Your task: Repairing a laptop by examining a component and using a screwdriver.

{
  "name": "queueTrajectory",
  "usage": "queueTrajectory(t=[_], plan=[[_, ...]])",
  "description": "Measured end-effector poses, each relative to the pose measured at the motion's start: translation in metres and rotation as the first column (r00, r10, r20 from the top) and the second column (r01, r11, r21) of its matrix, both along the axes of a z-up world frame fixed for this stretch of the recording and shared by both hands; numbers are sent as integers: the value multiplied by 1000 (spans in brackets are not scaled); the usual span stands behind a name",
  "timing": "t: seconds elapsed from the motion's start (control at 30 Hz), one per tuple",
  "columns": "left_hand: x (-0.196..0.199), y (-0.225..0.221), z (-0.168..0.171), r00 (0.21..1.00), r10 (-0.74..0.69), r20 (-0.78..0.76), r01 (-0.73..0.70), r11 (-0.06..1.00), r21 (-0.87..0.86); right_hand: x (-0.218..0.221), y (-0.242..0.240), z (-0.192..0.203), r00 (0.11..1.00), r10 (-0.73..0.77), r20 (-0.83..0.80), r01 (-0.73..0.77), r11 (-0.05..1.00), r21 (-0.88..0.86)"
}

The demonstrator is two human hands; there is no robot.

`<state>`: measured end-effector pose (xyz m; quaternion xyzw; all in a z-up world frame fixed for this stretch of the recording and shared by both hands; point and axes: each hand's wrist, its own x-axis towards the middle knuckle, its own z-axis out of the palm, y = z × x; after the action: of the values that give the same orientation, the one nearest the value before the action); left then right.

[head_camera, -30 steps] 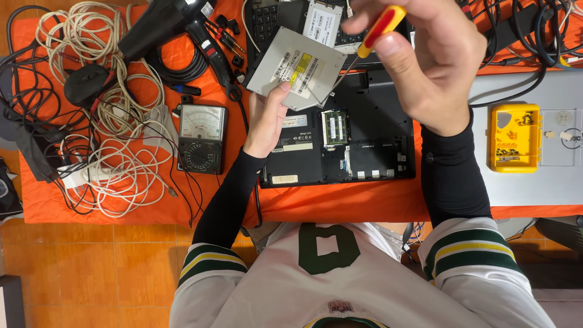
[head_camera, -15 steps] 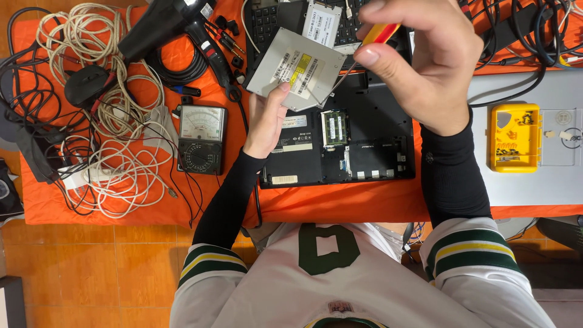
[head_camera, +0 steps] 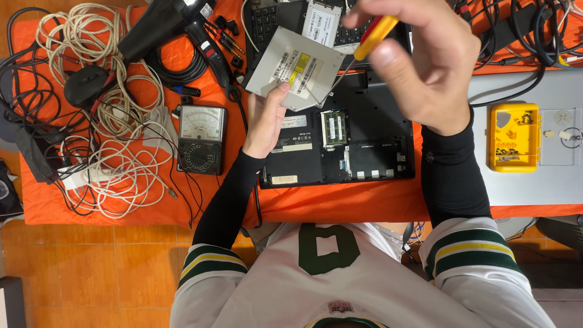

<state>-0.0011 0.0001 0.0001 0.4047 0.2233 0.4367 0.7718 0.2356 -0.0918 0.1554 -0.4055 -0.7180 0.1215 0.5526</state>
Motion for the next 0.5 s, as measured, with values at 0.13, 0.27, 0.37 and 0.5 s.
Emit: queueTrajectory(t=[0.13,0.27,0.37,0.5], plan=[[0,0,-1,1000,1,-2,-1,1000,15,1,-2,-1,1000,-15,12,16,1000,-18],[0,0,-3,1000,-11,9,11,1000,22,1,-1,4,1000,-25,17,26,999,-25],[1,0,2,1000,1,-1,-1,1000,20,1,1,7,994,-29,103,25,999,42],[0,0,-1,1000,0,0,0,1000,21,2,-1,5,995,63,-75,-69,994,-82]])
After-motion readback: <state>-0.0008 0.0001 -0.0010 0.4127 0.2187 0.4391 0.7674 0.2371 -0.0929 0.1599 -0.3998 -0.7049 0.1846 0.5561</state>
